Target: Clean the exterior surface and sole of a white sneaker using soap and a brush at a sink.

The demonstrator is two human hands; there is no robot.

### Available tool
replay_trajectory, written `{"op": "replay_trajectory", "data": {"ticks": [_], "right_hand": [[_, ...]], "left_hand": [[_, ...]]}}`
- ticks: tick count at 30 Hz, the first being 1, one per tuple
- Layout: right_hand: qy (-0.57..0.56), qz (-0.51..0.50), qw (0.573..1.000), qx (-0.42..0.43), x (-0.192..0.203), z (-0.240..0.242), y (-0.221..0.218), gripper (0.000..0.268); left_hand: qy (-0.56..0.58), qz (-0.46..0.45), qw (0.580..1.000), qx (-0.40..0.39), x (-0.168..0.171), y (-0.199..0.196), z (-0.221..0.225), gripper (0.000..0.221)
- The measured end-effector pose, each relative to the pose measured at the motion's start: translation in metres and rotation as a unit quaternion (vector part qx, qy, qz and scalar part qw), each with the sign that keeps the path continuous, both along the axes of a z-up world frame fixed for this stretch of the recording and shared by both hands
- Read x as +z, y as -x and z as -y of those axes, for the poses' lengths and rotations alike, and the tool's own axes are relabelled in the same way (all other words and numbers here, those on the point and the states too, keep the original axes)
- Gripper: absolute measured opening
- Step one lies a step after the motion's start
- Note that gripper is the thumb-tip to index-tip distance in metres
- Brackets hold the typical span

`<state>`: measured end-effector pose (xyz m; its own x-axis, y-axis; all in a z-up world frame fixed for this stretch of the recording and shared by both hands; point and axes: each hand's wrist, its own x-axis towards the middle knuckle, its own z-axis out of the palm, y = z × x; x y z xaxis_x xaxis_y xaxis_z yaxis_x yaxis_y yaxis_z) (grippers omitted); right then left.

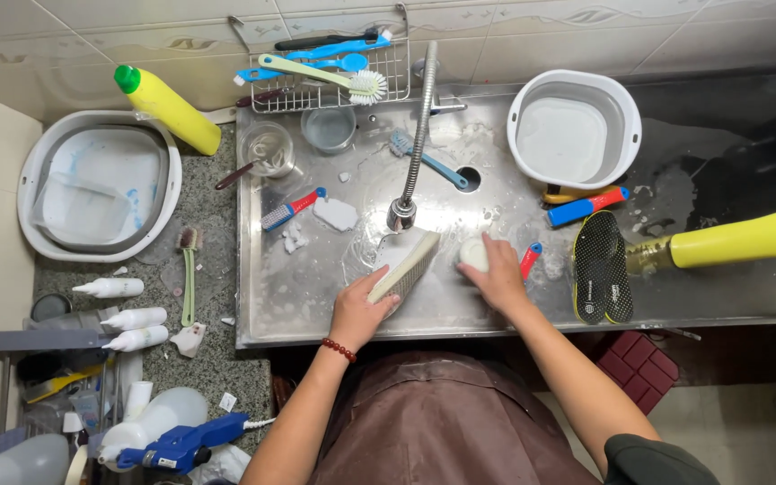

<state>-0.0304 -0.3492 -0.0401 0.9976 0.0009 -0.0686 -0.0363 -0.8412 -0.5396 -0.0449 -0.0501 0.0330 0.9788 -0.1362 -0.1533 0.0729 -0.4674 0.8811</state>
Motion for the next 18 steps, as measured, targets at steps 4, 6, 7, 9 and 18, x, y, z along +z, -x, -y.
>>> {"op": "replay_trajectory", "data": {"ticks": [4, 6, 7, 9, 18], "right_hand": [[-0.159, 0.099, 0.982, 0.009, 0.036, -0.023, 0.004, 0.076], [-0.259, 0.159, 0.945, 0.116, 0.064, -0.054, 0.003, 0.067], [-0.261, 0.160, 0.945, 0.113, 0.063, -0.057, 0.000, 0.067], [-0.263, 0.178, 0.932, 0.174, 0.060, -0.064, 0.003, 0.062], [-0.219, 0.209, 0.939, 0.161, 0.048, -0.072, -0.001, 0.059]], "left_hand": [[-0.001, -0.003, 1.000, -0.014, 0.022, -0.001, 0.005, 0.050], [0.021, 0.014, 1.000, -0.010, 0.016, -0.002, 0.007, 0.046], [0.019, 0.013, 1.000, -0.013, 0.006, -0.008, 0.006, 0.046], [0.082, 0.013, 0.997, 0.005, -0.013, -0.010, 0.003, 0.040], [0.093, -0.036, 0.995, -0.024, -0.038, -0.018, -0.016, 0.046]]}}
